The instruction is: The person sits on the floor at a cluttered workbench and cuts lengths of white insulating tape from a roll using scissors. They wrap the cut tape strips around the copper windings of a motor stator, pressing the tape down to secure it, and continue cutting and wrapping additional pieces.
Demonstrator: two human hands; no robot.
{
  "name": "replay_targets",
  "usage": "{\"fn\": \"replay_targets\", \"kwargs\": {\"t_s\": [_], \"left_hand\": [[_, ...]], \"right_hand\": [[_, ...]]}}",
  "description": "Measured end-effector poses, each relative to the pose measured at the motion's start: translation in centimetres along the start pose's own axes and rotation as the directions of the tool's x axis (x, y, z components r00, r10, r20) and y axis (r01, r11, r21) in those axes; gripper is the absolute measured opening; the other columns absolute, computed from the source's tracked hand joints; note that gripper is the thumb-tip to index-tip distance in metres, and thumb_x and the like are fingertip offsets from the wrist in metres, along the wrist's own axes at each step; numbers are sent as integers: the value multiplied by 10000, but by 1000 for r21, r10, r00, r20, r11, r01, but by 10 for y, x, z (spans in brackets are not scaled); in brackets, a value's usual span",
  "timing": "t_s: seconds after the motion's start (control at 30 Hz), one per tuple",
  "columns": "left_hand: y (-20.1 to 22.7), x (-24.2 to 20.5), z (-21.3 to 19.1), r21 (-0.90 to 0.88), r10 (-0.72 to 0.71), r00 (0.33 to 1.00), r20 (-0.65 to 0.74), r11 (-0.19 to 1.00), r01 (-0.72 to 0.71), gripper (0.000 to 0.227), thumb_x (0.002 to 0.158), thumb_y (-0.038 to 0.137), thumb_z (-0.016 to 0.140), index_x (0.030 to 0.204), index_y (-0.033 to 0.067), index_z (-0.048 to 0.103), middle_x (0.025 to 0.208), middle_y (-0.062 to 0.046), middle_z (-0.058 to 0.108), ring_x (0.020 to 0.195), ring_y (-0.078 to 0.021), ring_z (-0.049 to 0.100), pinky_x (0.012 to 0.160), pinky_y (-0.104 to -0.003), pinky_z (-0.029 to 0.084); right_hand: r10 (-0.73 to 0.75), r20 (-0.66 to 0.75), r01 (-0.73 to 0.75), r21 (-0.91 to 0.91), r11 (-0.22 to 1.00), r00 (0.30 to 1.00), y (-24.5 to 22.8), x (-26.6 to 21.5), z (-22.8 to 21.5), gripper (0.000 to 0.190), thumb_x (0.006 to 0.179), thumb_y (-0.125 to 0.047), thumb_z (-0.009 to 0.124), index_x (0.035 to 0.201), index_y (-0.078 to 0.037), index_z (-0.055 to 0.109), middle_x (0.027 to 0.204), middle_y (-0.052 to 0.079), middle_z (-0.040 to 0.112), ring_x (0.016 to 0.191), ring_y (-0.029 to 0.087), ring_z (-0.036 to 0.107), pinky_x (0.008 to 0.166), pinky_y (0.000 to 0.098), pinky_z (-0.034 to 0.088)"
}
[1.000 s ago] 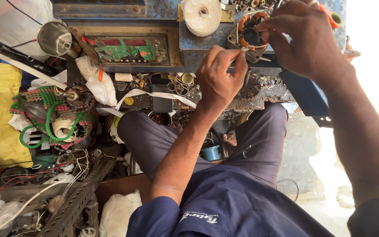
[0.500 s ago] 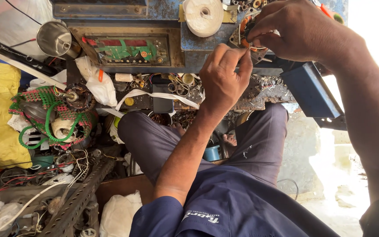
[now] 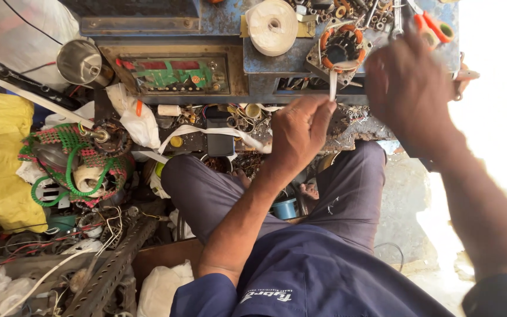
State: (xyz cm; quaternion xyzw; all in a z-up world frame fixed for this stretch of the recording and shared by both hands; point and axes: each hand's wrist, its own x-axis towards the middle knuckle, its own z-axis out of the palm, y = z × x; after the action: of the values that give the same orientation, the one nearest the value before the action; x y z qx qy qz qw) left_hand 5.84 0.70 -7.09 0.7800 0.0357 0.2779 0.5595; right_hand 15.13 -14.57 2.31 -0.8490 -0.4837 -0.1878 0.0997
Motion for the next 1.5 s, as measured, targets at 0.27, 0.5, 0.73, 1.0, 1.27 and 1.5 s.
{"fn": "replay_targets", "kwargs": {"t_s": [0.27, 0.5, 0.73, 1.0, 1.27, 1.5], "left_hand": [[15, -12, -18, 317, 254, 951, 176, 900, -299, 170, 985, 85, 683, 1132, 5, 656, 888, -118, 627, 820, -303, 670, 717, -437, 524], [53, 33, -43, 271, 538, 801, 261, 756, -596, 230, 955, 148, 697, 1160, 49, 659, 903, -72, 584, 857, -268, 585, 781, -453, 479], [30, 68, -21, 339, 533, 746, 399, 670, -660, 194, 879, 67, 738, 1072, 61, 714, 962, -105, 650, 931, -304, 647, 807, -421, 544], [33, 65, -23, -22, 367, 901, 230, 928, -373, 143, 922, -5, 751, 1053, 40, 715, 974, -99, 739, 886, -234, 761, 746, -330, 609], [30, 85, -34, 157, 477, 864, 162, 852, -500, 110, 891, 49, 793, 976, 62, 724, 941, -87, 725, 875, -236, 733, 780, -334, 600], [24, 100, -30, 83, 398, 899, 182, 905, -418, 85, 909, 34, 765, 975, 46, 713, 930, -89, 741, 842, -226, 735, 724, -332, 565]], "right_hand": [[577, 569, -416, 822, -388, 586, -27, -31, 39, 99, 1078, -129, 530, 1052, -49, 581, 1049, 145, 704, 903, 253, 709, 809, 375, 589], [469, 594, -110, 688, -717, 654, -12, -49, 64, 81, 1058, -129, 587, 1057, -49, 598, 886, 67, 658, 824, 217, 667, 760, 392, 554], [623, 52, -491, 666, 561, 781, -29, -38, 32, 105, 1050, -131, 677, 1067, -34, 641, 727, 56, 617, 628, 196, 573, 571, 327, 467], [404, -224, -314, 349, 883, 887, -14, -29, 27, 230, 856, -62, 747, 1081, -78, 704, 920, 135, 711, 780, 315, 706, 684, 395, 548], [385, -192, -219, 566, 795, 903, -15, -24, 28, 386, 817, -47, 713, 1202, -73, 715, 934, 137, 710, 779, 284, 729, 666, 383, 572], [325, -237, -183, 473, 862, 915, -58, -57, 65, 150, 917, -132, 750, 1047, -87, 690, 911, 111, 711, 747, 258, 693, 638, 365, 545]]}}
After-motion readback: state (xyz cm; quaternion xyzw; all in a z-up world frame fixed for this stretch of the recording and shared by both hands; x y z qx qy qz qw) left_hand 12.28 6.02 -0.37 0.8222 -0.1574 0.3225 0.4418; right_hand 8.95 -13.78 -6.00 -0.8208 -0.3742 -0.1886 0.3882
